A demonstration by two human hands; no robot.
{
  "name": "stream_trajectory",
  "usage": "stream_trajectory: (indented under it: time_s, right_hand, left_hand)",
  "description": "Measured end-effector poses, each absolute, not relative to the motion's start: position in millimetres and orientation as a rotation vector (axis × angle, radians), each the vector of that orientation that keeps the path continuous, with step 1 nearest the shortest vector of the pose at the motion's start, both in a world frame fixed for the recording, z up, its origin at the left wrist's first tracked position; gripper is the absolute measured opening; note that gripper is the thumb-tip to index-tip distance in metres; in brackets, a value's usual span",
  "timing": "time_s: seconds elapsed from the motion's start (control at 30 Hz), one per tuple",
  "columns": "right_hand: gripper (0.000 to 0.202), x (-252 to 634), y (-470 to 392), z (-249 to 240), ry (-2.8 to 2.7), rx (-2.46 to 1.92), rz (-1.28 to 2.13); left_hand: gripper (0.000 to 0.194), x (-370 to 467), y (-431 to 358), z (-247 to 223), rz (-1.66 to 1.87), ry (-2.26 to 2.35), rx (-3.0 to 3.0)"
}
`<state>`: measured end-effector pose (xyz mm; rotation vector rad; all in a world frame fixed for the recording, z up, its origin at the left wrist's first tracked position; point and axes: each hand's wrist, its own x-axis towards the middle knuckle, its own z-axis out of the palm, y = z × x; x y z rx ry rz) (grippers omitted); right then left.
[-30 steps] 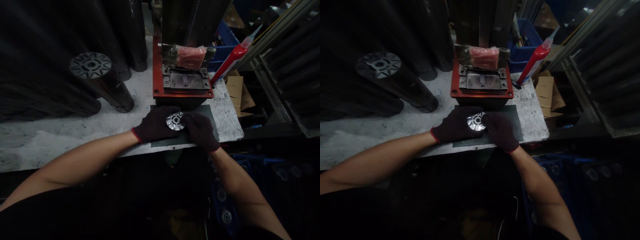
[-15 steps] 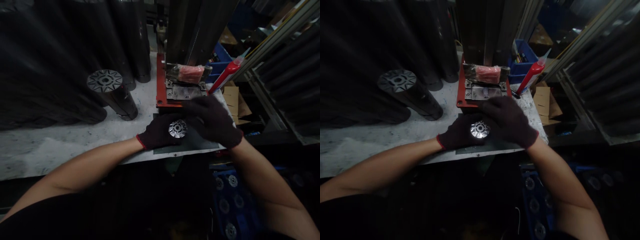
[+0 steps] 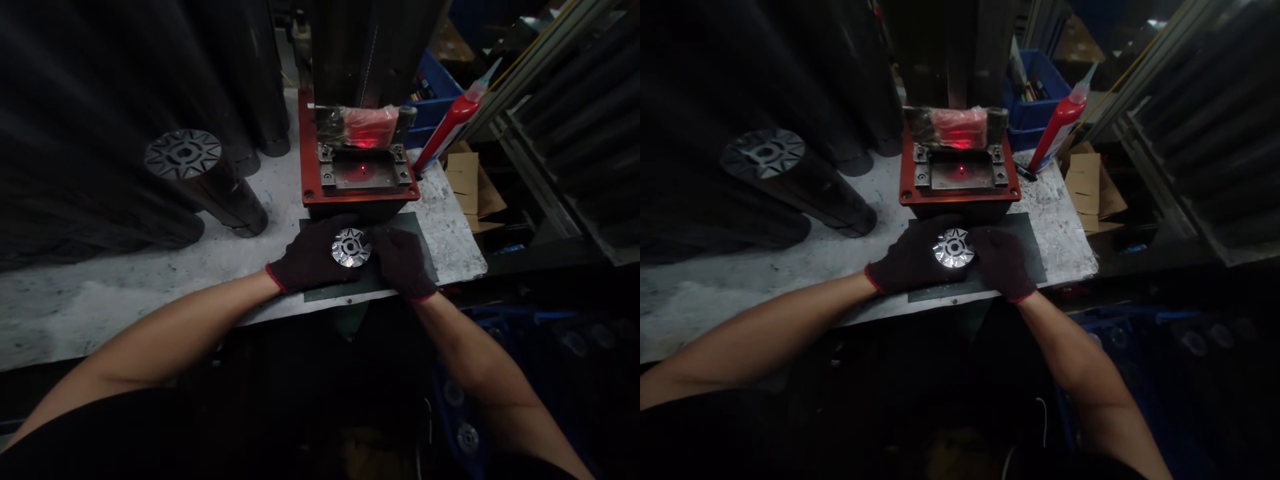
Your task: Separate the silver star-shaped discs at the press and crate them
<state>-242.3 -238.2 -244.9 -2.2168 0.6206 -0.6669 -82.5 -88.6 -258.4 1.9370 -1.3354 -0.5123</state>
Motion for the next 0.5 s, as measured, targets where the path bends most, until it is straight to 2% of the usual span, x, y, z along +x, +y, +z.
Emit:
stream_trajectory:
  time_s: [0.1,0.2,0.33,0.43,0.5]
  right_hand:
    - [0.055,-242,-237,-262,0.647,-2.220,-0.668]
    - [0.054,-245,-238,-255,0.561,-2.317,-0.647]
    - [0.034,-247,-248,-216,0.280,-2.590,-0.711]
    - [0.045,-221,-272,-182,0.164,-2.822,-0.782]
    - [0.052,-197,-291,-167,0.069,-2.968,-0.639]
  left_hand:
    - [0.102,-82,-88,-257,-0.501,-1.348,1.927]
    - [0.102,-81,-87,-255,-0.511,-1.359,1.937]
    - [0.109,-76,-83,-255,-0.551,-1.424,1.882]
    - [0.115,-75,-81,-256,-0.553,-1.424,1.870]
    - [0.124,-77,-82,-255,-0.555,-1.375,1.908]
